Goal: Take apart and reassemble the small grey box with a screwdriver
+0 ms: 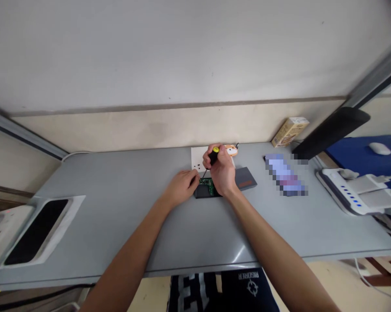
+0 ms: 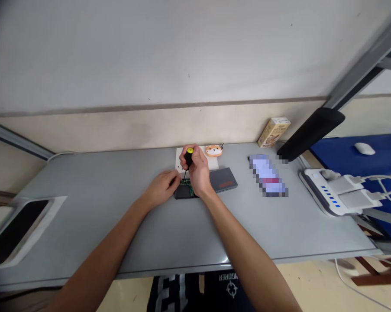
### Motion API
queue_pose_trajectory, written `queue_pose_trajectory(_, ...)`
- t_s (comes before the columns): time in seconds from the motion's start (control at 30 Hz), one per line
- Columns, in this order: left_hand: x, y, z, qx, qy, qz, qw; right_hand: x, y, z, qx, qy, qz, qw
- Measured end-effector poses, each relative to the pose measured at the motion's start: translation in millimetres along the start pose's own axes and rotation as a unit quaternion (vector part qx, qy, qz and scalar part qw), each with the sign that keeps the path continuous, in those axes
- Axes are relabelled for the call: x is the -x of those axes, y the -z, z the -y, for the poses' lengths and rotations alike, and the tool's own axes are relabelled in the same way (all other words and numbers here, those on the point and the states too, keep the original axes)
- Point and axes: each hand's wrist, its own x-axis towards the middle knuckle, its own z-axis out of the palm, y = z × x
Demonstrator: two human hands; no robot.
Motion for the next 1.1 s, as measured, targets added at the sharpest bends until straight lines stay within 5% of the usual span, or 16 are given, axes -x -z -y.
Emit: queue_pose_trajectory(1.1, -2.0, 0.6, -2.4, 0.001, 0.012, 0.002, 1.000, -0.5, 4.1, 4.9, 0.032, -0.001, -0.010, 0.999)
